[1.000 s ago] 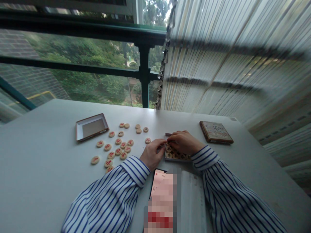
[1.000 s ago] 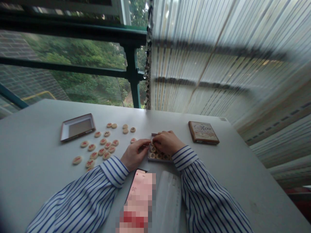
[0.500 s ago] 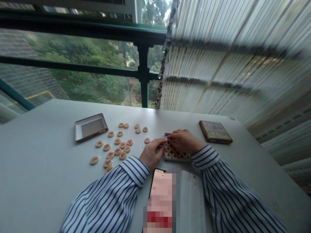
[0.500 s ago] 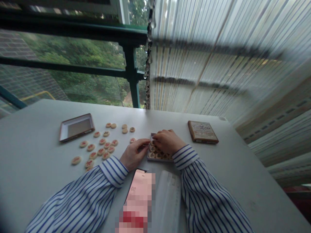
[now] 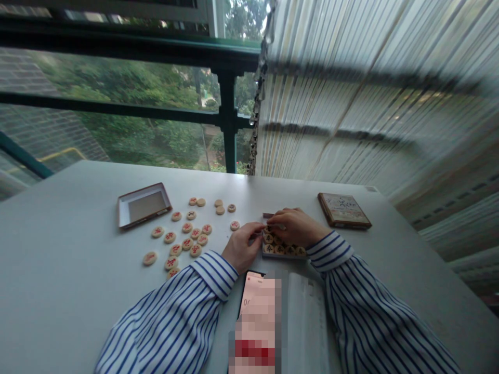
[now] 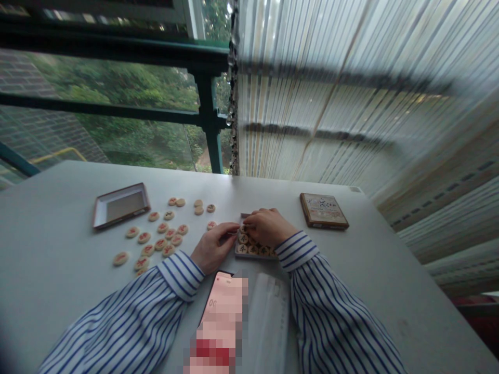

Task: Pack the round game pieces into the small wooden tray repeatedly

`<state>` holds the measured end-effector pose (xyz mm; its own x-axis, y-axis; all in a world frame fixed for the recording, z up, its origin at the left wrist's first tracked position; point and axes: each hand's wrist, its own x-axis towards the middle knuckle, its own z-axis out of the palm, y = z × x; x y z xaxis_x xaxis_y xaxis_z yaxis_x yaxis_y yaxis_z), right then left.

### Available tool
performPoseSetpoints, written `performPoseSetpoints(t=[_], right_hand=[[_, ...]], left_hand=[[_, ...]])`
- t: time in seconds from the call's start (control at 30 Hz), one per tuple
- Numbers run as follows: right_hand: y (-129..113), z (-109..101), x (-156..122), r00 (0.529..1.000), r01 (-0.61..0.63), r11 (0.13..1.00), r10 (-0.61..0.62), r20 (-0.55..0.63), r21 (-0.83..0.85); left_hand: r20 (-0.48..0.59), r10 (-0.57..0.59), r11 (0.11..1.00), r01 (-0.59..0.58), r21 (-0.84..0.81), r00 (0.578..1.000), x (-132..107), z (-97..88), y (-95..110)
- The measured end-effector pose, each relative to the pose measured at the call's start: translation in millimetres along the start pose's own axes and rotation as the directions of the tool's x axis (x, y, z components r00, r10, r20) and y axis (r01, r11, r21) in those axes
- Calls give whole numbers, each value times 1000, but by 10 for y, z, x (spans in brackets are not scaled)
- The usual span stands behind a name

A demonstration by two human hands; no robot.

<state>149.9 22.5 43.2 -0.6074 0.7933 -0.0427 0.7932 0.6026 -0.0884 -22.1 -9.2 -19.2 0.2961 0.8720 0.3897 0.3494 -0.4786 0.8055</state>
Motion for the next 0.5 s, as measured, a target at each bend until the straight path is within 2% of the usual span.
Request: performPoseSetpoints(t=[0.5], right_hand=[[11,48,29,1000,25,999,-24,15,-47]], left_hand=[[6,6,1000,-6,-10,1000,-6,1,-18]])
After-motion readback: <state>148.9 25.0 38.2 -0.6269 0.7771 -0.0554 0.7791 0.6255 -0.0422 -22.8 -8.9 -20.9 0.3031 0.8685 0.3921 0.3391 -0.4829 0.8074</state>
